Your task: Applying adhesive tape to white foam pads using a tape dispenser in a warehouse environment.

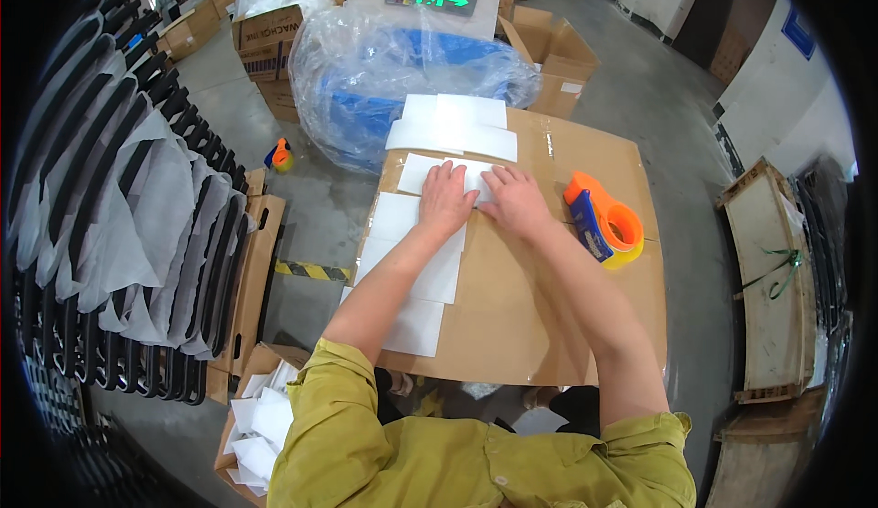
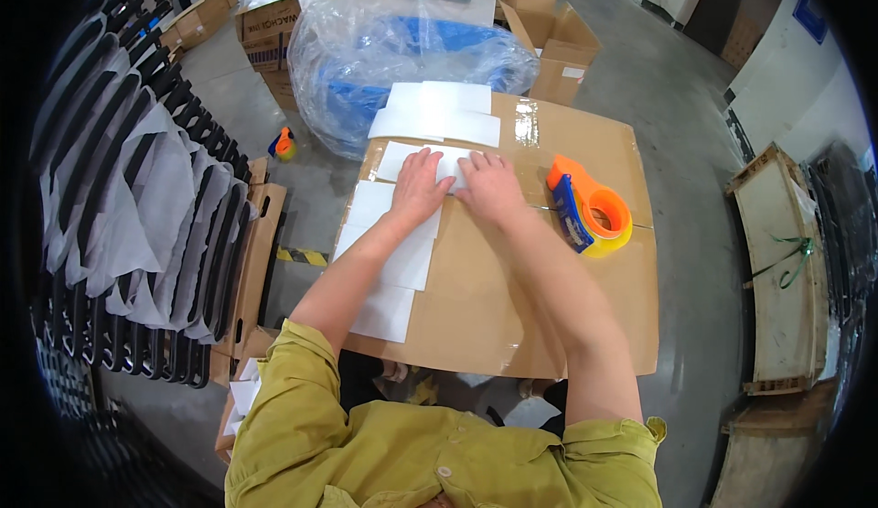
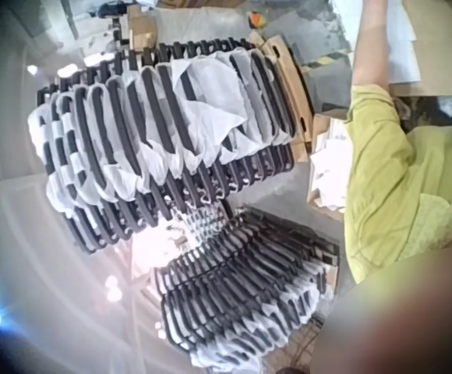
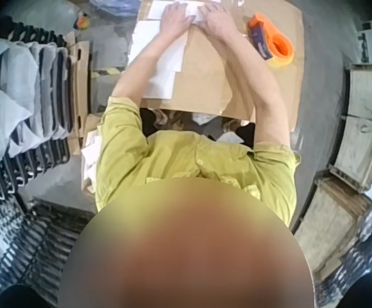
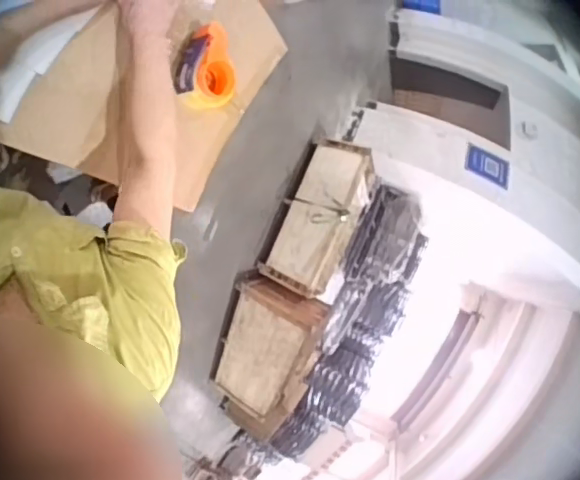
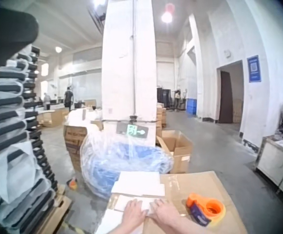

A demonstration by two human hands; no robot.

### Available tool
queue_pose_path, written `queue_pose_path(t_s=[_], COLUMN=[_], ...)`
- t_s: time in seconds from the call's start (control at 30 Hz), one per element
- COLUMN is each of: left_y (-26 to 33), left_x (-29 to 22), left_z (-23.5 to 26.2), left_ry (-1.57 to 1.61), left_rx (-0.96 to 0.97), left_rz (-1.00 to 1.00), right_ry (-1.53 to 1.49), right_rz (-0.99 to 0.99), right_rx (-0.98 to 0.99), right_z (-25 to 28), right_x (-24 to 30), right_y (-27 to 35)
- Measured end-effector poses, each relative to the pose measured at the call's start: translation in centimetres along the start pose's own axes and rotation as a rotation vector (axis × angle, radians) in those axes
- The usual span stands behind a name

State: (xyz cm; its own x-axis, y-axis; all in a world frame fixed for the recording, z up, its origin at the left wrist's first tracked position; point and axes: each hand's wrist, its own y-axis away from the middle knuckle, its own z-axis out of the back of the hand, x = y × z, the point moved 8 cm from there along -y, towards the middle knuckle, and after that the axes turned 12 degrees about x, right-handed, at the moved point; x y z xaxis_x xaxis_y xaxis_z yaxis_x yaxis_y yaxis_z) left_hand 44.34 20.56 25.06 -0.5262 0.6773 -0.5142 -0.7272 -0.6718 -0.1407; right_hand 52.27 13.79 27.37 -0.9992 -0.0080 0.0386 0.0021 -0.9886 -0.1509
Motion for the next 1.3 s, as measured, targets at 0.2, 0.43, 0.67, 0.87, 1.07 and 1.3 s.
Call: queue_pose_path(t_s=[0.2,0.43,0.67,0.87,1.07,1.3], left_y=[-0.6,-2.7,0.3,5.7,7.8,6.6], left_x=[1.5,8.8,8.4,1.1,-1.8,-1.8], left_z=[1.4,4.4,11.9,7.9,4.3,3.1], left_ry=[0.102,0.891,0.504,-0.334,-0.367,-0.369], left_rx=[-0.152,-0.272,-0.467,-0.198,-0.196,-0.116], left_rz=[-0.074,0.285,0.15,-0.297,-0.408,-0.329], right_ry=[-0.03,0.085,0.13,0.133,0.05,-0.057], right_rz=[0.144,0.164,0.165,0.143,0.061,-0.022], right_rx=[0.157,0.102,0.072,0.086,0.274,0.274], right_z=[-1.3,-2.3,-2.5,-2.2,-0.7,0.5], right_x=[-0.8,-0.7,-0.7,-0.8,-0.6,-1.9], right_y=[-0.7,-0.8,-0.3,-0.8,-1.4,-1.4])
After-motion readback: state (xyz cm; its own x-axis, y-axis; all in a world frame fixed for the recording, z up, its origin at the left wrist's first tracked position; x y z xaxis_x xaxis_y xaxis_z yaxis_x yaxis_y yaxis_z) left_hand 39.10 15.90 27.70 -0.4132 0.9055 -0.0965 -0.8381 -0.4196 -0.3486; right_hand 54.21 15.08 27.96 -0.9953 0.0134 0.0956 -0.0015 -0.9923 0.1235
